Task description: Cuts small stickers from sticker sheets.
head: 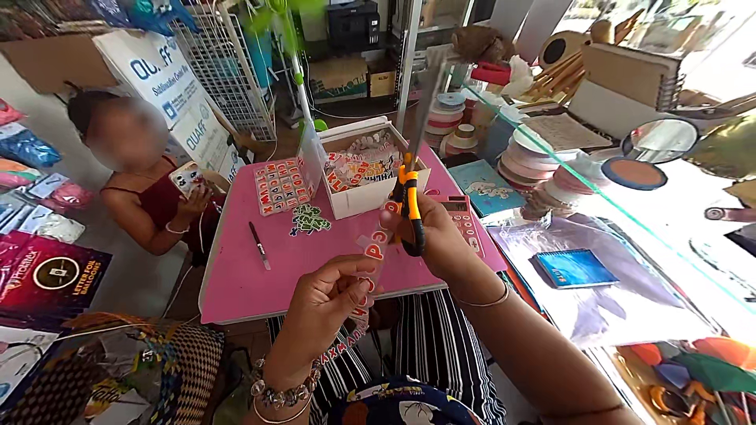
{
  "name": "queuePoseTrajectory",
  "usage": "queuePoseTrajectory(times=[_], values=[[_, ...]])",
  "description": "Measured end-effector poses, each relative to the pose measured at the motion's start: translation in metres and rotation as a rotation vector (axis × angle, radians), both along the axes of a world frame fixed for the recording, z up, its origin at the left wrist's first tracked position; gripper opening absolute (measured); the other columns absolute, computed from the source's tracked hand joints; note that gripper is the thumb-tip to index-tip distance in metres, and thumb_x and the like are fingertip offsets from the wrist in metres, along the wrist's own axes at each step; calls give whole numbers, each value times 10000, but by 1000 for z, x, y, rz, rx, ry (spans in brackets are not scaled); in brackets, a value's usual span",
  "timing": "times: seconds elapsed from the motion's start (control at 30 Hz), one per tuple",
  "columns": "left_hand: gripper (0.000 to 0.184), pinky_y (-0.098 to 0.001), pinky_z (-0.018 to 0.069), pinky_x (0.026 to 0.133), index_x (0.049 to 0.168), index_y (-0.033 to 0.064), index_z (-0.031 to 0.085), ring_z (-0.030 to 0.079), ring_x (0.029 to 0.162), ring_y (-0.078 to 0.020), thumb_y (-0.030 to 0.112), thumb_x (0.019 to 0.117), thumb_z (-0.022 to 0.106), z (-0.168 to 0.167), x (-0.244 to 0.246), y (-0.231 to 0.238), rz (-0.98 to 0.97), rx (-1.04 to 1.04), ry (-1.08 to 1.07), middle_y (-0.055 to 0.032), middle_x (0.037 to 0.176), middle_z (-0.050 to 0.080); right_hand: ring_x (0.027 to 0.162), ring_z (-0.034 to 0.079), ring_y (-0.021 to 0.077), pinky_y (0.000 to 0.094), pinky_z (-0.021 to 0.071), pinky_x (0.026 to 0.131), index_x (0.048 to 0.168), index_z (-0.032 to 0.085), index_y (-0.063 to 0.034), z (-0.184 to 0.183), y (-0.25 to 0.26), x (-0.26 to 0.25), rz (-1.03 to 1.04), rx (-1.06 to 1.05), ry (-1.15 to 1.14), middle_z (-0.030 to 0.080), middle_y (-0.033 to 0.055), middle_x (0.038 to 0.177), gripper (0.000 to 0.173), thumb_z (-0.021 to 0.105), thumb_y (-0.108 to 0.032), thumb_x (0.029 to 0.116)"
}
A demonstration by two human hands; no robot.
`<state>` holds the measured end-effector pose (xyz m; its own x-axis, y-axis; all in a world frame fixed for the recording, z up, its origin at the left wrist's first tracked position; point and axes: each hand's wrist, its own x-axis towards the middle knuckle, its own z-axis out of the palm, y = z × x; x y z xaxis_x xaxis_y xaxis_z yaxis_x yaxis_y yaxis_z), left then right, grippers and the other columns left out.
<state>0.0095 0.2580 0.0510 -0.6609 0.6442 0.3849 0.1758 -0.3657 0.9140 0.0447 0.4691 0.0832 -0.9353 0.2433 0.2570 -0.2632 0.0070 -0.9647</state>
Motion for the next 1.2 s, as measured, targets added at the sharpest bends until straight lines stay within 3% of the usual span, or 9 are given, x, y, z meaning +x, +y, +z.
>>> queuePoseTrajectory(times=[0.1, 0.27, 0.37, 0.47, 0.63, 0.73, 1.1, 1.2], values=[[277, -311, 644, 776, 1244, -10, 679, 738, 920, -182, 0, 973, 623, 5, 0, -1, 206, 34, 33, -100, 1227, 697, 760, 658, 67, 221, 565, 691, 1084, 584, -62, -22, 0, 15, 153, 20, -27, 663, -26, 860, 319, 601, -369, 1001], [309, -313, 649, 760, 1252, -26, 659, 732, 942, -179, -36, 947, 610, 9, 0, -4, 404, 78, 67, -90, 1164, 712, 755, 608, -2, 199, 532, 687, 1133, 607, -42, -78, -20, 59, 237, 115, -221, 631, -68, 875, 430, 677, -419, 937], [379, -326, 653, 766, 1290, 1, 660, 725, 980, -186, -78, 926, 593, 10, 5, 0, 401, 111, 25, -96, 1264, 665, 731, 604, -13, 180, 524, 663, 1124, 618, -58, -98, -36, 81, 257, 68, -273, 628, -80, 851, 420, 706, -414, 920], [386, -334, 650, 777, 1290, 5, 666, 722, 996, -194, -82, 923, 583, 11, 9, 5, 387, 140, 11, -107, 1309, 647, 702, 586, -18, 164, 499, 626, 1108, 614, -64, -103, -47, 93, 254, 28, -274, 621, -78, 831, 421, 725, -417, 908], [315, -276, 574, 928, 1253, -41, 674, 672, 1103, -148, -20, 950, 591, 10, 7, 8, 430, 143, 144, -111, 1304, 666, 678, 569, -27, 146, 477, 599, 1074, 619, -69, -109, -50, 98, 231, 55, -228, 607, -79, 803, 416, 736, -429, 900], [303, -247, 584, 888, 1255, -30, 678, 681, 1046, -117, -5, 959, 614, 11, 9, 8, 444, 146, 156, -87, 1277, 673, 673, 560, -27, 145, 472, 595, 1058, 629, -68, -112, -49, 98, 228, 83, -220, 601, -74, 798, 452, 746, -470, 889], [438, -252, 588, 880, 1366, -52, 591, 662, 1063, -133, 16, 940, 667, 4, 13, 14, 365, 122, 161, -126, 1389, 591, 628, 548, -46, 134, 453, 560, 1000, 628, -85, -110, -49, 103, 312, 43, -167, 602, -92, 747, 413, 739, -471, 905], [451, -230, 594, 817, 1363, -59, 592, 673, 979, -113, 4, 926, 678, 4, 15, 18, 381, 112, 158, -134, 1395, 589, 603, 541, -42, 137, 449, 541, 976, 631, -88, -110, -49, 104, 302, 20, -160, 601, -89, 726, 379, 751, -441, 907]])
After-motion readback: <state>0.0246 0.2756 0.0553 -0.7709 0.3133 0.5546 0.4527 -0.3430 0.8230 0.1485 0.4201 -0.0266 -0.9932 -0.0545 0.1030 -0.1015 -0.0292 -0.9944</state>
